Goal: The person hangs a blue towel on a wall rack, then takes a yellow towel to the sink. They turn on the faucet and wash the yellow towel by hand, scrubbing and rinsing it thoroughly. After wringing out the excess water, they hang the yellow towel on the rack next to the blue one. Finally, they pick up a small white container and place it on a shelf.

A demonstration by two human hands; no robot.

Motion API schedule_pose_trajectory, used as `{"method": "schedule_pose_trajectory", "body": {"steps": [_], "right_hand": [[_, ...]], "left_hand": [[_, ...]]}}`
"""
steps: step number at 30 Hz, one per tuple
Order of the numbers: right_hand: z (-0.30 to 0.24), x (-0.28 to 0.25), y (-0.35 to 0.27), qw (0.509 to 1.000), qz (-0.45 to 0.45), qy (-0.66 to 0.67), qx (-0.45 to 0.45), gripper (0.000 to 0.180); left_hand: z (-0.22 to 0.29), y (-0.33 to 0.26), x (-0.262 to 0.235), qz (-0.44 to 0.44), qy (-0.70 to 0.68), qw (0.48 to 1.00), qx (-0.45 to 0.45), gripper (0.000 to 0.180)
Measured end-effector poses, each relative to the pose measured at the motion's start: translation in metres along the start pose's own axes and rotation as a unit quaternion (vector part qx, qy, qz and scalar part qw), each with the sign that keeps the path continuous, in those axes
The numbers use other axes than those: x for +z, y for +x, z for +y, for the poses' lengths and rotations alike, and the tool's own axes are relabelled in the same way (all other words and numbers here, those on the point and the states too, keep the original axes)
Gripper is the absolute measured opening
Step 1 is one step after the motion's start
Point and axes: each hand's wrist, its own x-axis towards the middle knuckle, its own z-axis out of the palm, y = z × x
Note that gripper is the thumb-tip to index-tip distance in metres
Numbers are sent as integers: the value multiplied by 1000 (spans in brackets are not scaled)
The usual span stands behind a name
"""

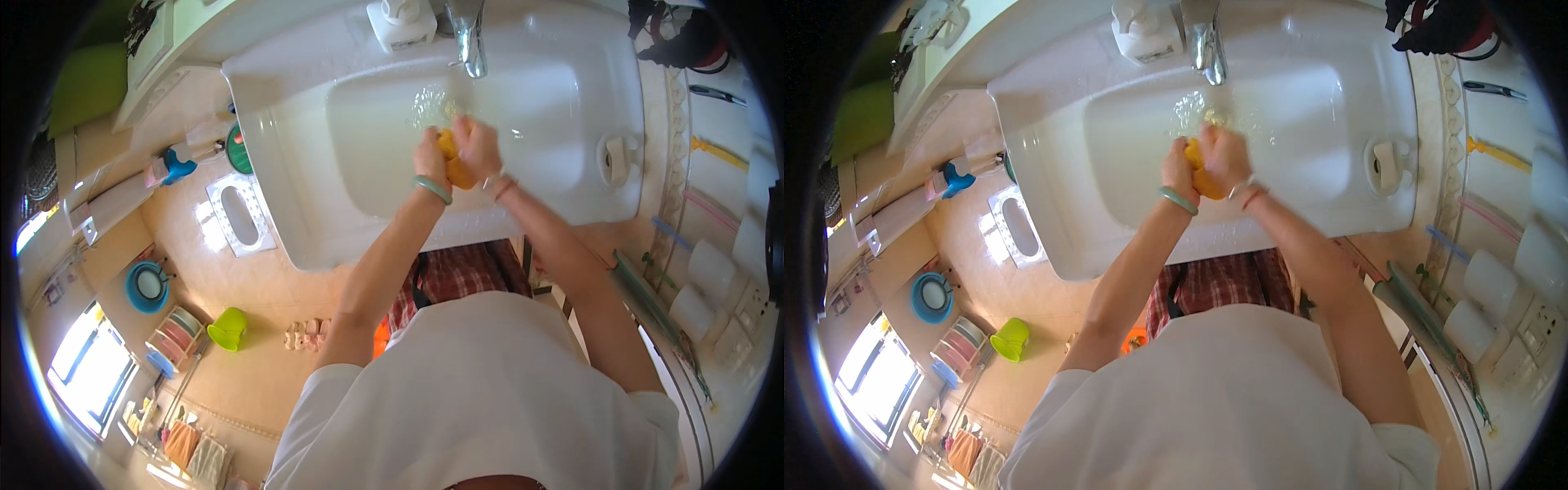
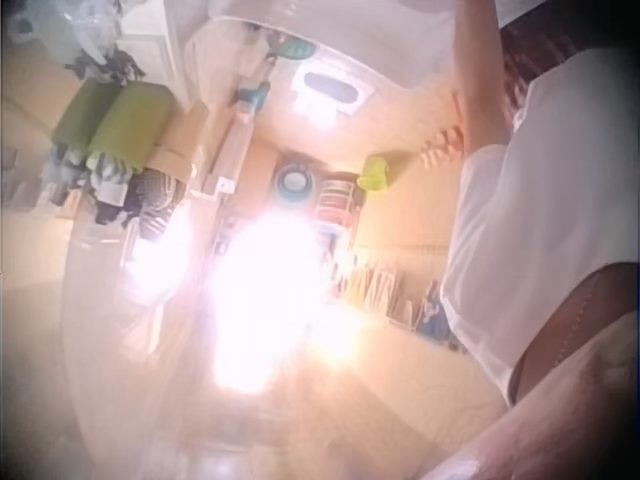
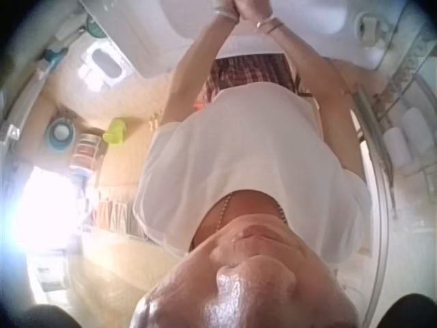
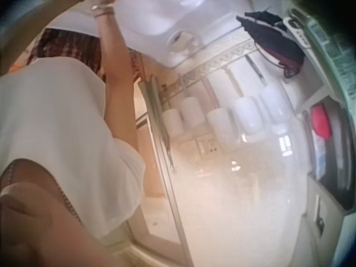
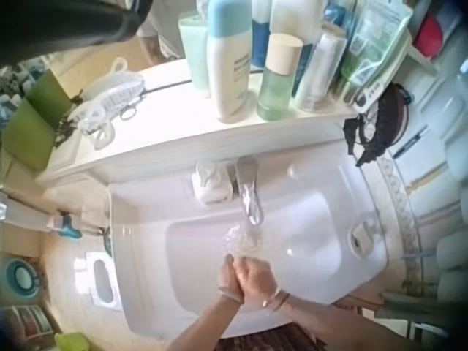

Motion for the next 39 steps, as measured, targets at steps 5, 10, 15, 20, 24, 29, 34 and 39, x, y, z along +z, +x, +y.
{"method": "schedule_pose_trajectory", "body": {"steps": [5,10,15,20,24,29,34,39], "right_hand": [[83,-4,29,990,-87,-103,51,34],[91,8,35,935,-158,-318,6,45],[93,18,50,889,-158,-428,-29,52],[42,-9,32,980,-134,-134,54,22],[-26,-62,4,951,-120,282,40,38],[-91,-86,23,889,-118,442,14,44],[-100,-82,37,891,-115,438,-1,47],[-107,-90,38,888,-128,442,7,48]], "left_hand": [[-2,-42,9,20,9,999,-43,33],[9,-29,-20,-8,-43,996,-81,34],[15,-27,-17,-1,-42,997,-69,37],[20,-26,-21,-36,-64,994,-80,40],[19,-19,-19,-52,-43,995,-76,41],[16,-6,-1,-104,-29,991,-81,37],[20,-21,20,-74,-38,994,-68,35],[16,-13,13,-68,-34,994,-80,34]]}}
